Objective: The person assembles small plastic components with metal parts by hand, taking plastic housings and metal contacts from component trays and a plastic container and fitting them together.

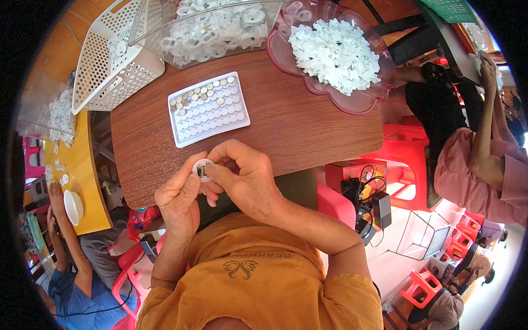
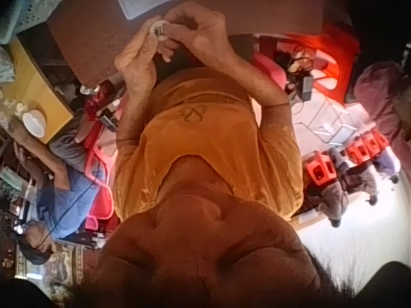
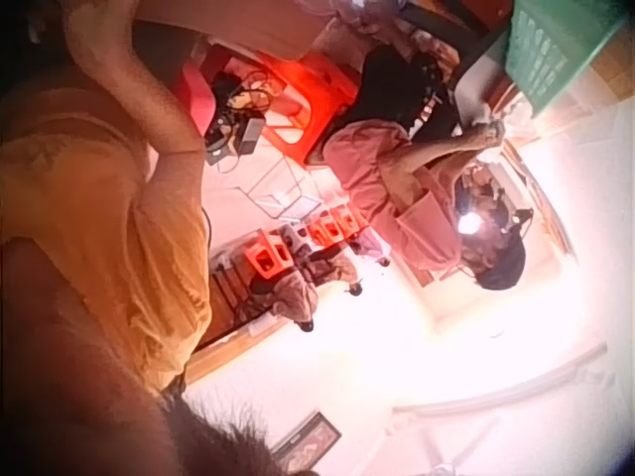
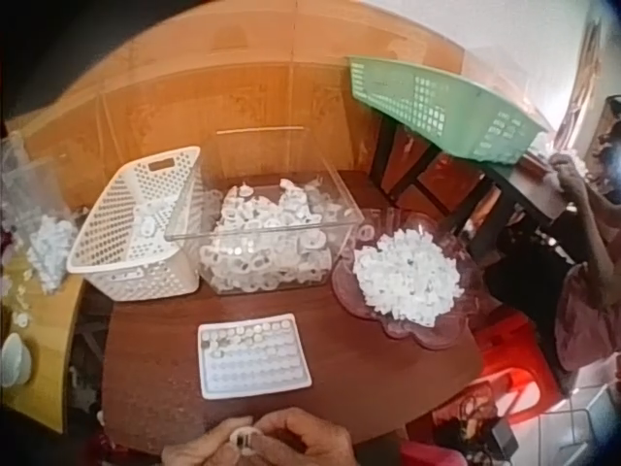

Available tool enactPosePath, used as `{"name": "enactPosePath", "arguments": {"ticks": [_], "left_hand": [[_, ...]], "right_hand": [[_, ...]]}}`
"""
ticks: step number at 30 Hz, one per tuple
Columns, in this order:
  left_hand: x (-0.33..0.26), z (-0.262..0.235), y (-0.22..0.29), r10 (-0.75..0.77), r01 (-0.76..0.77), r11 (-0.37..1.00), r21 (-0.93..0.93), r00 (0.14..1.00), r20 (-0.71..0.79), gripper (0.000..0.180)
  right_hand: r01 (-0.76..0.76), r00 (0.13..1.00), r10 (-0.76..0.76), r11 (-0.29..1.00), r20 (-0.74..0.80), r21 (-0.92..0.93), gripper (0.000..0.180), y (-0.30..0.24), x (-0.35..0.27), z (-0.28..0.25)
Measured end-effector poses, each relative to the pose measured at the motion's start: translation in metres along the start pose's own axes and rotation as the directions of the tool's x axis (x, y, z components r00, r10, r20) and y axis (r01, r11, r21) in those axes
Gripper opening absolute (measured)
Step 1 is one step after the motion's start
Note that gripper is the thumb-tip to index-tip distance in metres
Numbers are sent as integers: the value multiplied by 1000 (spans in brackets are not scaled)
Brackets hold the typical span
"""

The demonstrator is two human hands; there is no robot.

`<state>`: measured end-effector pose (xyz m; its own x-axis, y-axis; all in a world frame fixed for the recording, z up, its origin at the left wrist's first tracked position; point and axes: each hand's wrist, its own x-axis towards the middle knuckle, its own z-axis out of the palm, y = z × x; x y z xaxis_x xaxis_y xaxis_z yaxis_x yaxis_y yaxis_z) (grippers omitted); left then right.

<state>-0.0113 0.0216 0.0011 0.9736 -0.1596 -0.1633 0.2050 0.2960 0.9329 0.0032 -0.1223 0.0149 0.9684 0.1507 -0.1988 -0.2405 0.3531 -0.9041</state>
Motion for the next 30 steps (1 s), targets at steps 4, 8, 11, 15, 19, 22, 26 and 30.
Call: {"name": "enactPosePath", "arguments": {"ticks": [4, 8, 11, 15, 19, 22, 26, 30], "left_hand": [[1, 0, 3, -49, 49, 999, -3, 998, -45, 34], [1, 1, 2, -84, 84, 996, 0, 992, -90, 32], [3, 3, 1, -109, 106, 994, -32, 988, -109, 32], [5, 4, 1, -166, 158, 985, -72, 977, -130, 30], [5, 3, -2, -141, 135, 989, -58, 984, -111, 28], [4, 6, -6, -146, 134, 987, -85, 976, -163, 26], [4, 7, -9, -92, 82, 995, -55, 973, -213, 24], [5, 8, -11, -63, 60, 998, -17, 965, -255, 24]], "right_hand": [[17, 1000, -18, 1000, -12, -21, 4, 4, -1, 0], [20, 999, -21, 999, -34, -35, 4, 7, -2, -1], [7, 1000, -7, 1000, -17, -20, 4, 7, -3, -3], [20, 1000, -21, 999, 10, 28, 4, 9, -3, -7], [40, 999, -40, 999, 9, 17, 3, 11, -5, -7], [72, 997, -72, 997, 4, 4, 3, 15, -5, -8], [64, 998, -64, 998, -6, 13, 3, 16, -7, -7], [62, 998, -64, 996, -26, -66, 3, 17, -7, -7]]}}
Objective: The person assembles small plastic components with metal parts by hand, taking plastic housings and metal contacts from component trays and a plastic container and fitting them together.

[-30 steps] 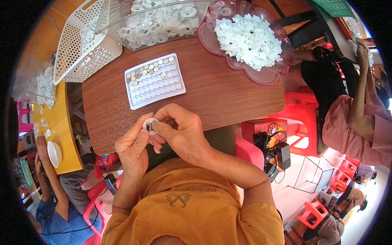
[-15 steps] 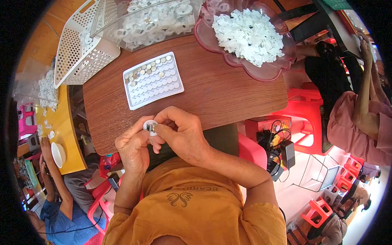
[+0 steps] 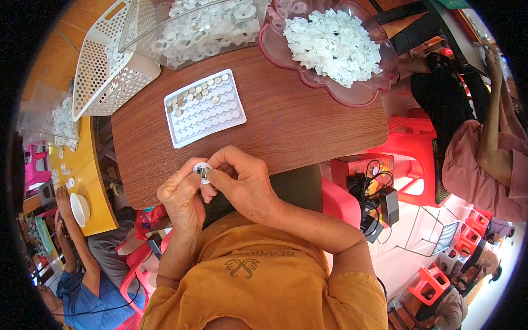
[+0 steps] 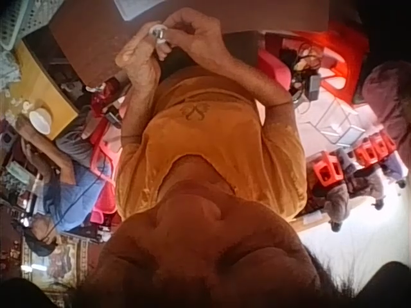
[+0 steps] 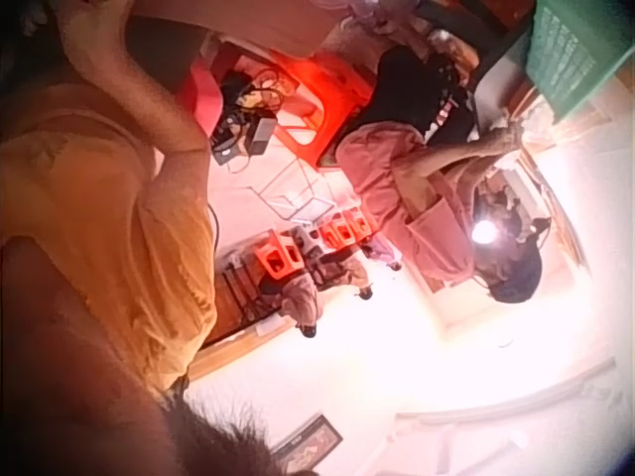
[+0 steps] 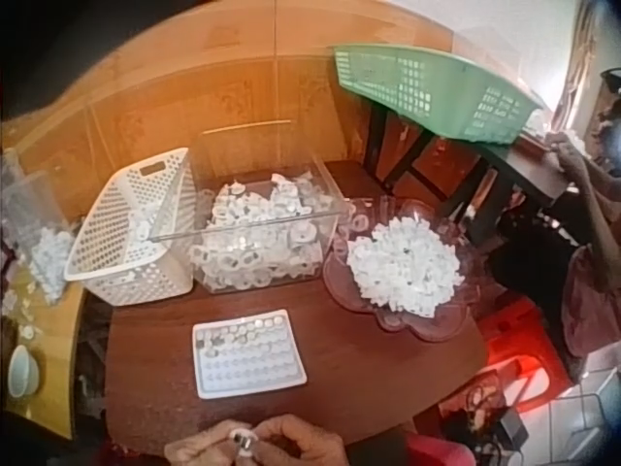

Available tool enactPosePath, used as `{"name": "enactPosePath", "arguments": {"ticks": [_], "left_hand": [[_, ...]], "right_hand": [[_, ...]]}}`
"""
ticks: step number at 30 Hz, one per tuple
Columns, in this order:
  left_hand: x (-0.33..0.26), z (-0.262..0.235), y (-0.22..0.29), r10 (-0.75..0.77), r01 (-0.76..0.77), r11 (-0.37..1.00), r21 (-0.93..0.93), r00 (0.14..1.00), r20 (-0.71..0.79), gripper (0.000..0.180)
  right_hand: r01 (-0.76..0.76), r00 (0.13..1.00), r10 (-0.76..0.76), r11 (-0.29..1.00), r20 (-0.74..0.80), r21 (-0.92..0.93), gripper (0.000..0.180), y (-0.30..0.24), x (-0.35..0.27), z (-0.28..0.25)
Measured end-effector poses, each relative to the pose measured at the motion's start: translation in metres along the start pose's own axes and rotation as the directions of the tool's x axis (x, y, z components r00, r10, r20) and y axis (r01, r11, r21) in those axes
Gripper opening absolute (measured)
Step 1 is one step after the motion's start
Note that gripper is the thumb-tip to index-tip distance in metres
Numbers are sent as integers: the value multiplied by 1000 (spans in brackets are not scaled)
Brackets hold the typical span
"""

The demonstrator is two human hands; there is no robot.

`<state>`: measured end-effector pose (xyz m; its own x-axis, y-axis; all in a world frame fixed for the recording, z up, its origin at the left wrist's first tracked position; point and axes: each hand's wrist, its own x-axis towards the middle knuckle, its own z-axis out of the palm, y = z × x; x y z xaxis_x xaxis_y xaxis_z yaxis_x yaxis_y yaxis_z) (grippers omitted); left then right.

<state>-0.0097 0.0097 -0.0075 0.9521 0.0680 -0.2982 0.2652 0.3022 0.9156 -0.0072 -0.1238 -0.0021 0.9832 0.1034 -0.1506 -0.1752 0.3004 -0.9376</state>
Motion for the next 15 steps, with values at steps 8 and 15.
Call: {"name": "enactPosePath", "arguments": {"ticks": [8, 15], "left_hand": [[3, 1, -2, -12, 12, 1000, -9, 1000, -15, 24], [0, 3, 1, -27, 27, 999, -22, 1000, -7, 24]], "right_hand": [[-43, 999, 42, 999, -24, -18, 4, 4, 1, 1], [-48, 999, 49, 998, -17, 39, 4, 1, -1, 0]]}}
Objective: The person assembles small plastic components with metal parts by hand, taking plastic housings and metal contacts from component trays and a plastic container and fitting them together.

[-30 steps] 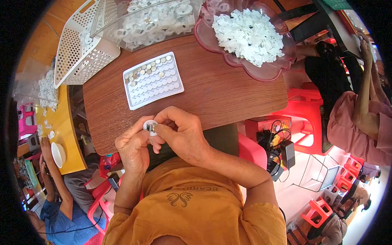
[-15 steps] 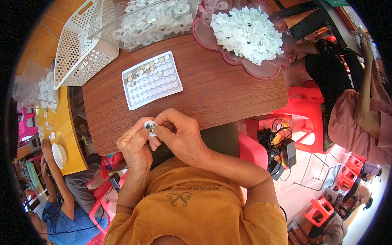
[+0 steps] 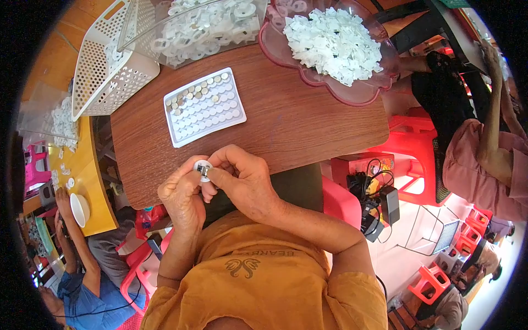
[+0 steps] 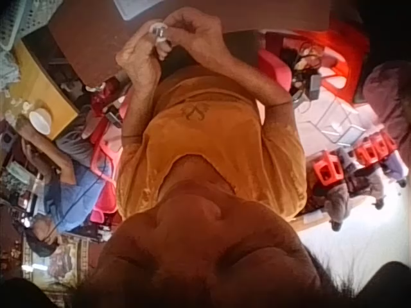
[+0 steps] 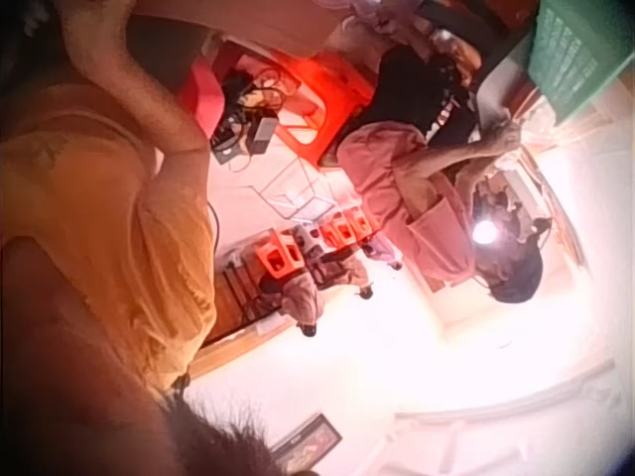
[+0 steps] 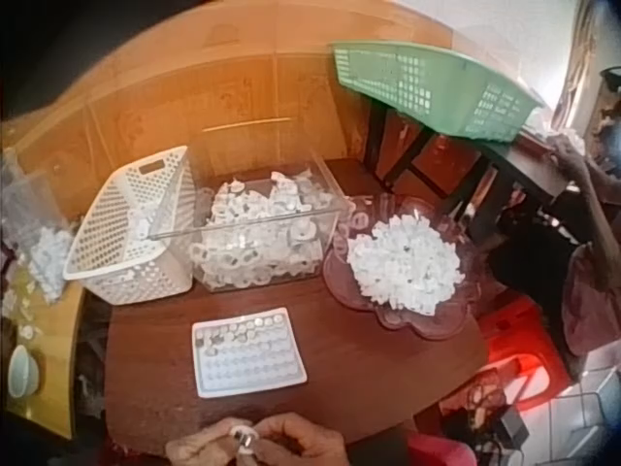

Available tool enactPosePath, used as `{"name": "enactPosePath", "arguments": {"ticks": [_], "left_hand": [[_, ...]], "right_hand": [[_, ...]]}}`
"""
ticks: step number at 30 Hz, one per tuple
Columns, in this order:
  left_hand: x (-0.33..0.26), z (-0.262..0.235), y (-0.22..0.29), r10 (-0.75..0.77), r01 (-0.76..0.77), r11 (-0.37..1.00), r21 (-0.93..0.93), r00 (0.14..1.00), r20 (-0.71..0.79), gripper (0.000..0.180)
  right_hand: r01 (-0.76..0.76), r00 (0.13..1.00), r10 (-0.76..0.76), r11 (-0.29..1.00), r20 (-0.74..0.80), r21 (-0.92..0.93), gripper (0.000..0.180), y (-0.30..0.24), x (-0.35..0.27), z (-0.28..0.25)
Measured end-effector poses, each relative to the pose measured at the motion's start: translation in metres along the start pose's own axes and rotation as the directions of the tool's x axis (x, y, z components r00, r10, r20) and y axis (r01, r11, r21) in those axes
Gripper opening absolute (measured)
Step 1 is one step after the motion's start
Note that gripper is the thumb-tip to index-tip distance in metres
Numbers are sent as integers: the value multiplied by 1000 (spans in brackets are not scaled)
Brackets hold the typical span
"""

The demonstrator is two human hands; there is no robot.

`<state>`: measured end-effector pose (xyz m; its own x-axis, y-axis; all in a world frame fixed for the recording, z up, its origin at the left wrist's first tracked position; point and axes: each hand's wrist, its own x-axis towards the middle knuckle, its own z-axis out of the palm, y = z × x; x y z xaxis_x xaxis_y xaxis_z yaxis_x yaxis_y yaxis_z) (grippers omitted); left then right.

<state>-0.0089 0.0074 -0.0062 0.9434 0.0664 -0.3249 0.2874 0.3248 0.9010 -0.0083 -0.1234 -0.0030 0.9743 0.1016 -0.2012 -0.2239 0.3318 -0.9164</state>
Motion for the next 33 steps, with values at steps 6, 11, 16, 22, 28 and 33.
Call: {"name": "enactPosePath", "arguments": {"ticks": [6, 11, 16, 22, 28, 33], "left_hand": [[0, 0, 2, -2, 3, 999, -34, 1000, 29, 24], [1, 0, 2, 1, 0, 999, -37, 999, 32, 21], [2, 2, 0, 1, -1, 1000, -2, 1000, -13, 22], [1, 4, 3, -4, 8, 997, 75, 999, -54, 15], [-1, 3, 4, -9, 17, 992, 126, 998, -67, 16], [-3, -2, 4, 12, -14, 996, 93, 1000, 28, 23]], "right_hand": [[-7, 1000, 6, 1000, 25, 26, 4, -4, 1, -2], [-52, 999, 51, 997, 15, 65, 4, -2, 2, -3], [-52, 999, 53, 998, -2, 42, 4, 0, 3, -3], [-69, 998, 69, 998, 17, 15, 9, 3, 4, -6], [-80, 996, 79, 997, 30, 16, 10, 2, 4, -6], [-71, 997, 68, 994, 28, 85, 9, 1, 5, -7]]}}
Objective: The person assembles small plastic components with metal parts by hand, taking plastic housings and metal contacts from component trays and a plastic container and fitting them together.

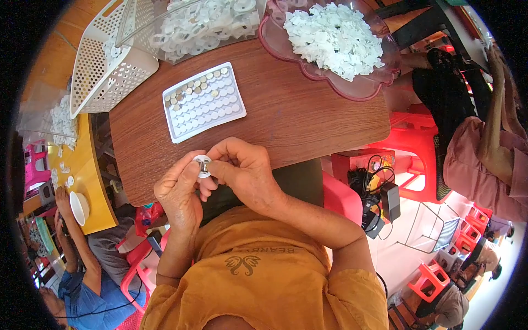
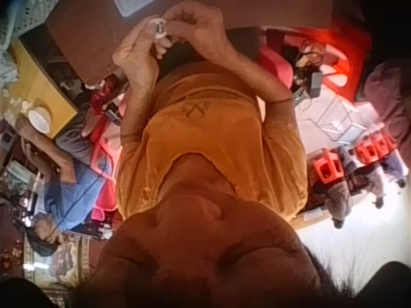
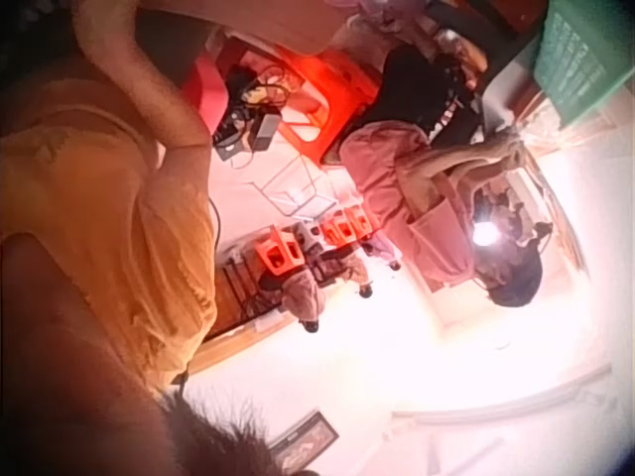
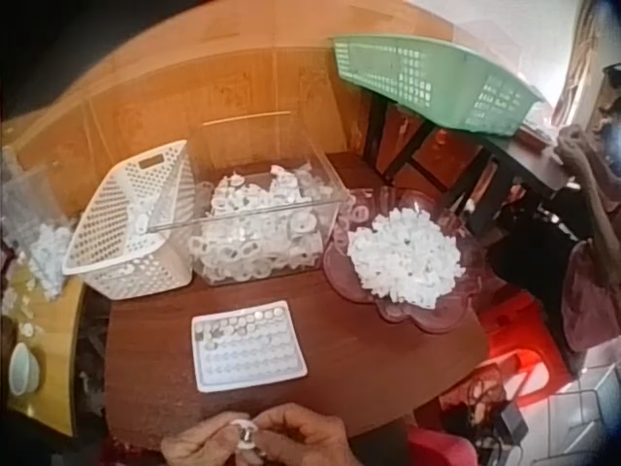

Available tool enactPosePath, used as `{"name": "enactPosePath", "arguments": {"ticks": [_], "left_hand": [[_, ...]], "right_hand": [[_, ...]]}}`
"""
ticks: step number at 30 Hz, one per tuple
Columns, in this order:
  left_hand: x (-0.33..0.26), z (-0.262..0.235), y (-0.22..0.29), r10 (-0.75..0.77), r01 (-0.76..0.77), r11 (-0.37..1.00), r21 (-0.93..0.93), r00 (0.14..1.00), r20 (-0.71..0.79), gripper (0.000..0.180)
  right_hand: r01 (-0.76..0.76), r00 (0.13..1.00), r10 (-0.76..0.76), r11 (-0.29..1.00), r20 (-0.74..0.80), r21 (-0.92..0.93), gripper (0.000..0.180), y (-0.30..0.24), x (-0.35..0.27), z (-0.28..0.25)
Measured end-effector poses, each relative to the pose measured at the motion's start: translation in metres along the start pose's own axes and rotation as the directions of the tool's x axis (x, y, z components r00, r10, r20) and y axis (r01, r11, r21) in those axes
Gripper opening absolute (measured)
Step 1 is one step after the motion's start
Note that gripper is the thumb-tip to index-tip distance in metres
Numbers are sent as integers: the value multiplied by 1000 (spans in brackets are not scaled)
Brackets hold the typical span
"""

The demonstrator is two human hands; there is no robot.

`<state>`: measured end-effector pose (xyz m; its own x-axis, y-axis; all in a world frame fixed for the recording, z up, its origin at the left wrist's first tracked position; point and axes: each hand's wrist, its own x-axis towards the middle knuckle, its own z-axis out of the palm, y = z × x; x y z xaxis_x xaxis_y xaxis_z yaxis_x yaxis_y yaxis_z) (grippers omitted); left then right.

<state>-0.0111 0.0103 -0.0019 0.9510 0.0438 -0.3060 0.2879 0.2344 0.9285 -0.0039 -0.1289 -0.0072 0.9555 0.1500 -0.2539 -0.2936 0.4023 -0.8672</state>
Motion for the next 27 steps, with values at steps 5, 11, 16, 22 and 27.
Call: {"name": "enactPosePath", "arguments": {"ticks": [5, 11, 16, 22, 27], "left_hand": [[-2, -2, 1, 23, -19, 998, -52, 997, 80, 29], [1, -7, 2, 24, -20, 999, -30, 985, 169, 35], [8, -7, 8, -26, 49, 995, -91, 971, 237, 37], [10, -9, 7, -25, 70, 984, -161, 965, 261, 39], [12, -4, 11, -8, 44, 987, -154, 974, 228, 40]], "right_hand": [[-20, 1000, 20, 1000, 3, -22, 3, -10, 1, 0], [2, 1000, -2, 1000, 0, -17, 4, -12, 2, 1], [19, 1000, -19, 996, 4, 82, 5, -19, 4, 3], [61, 998, -61, 986, -4, 153, 4, -16, 6, 5], [155, 987, -150, 984, -64, 91, 5, -13, 9, 4]]}}
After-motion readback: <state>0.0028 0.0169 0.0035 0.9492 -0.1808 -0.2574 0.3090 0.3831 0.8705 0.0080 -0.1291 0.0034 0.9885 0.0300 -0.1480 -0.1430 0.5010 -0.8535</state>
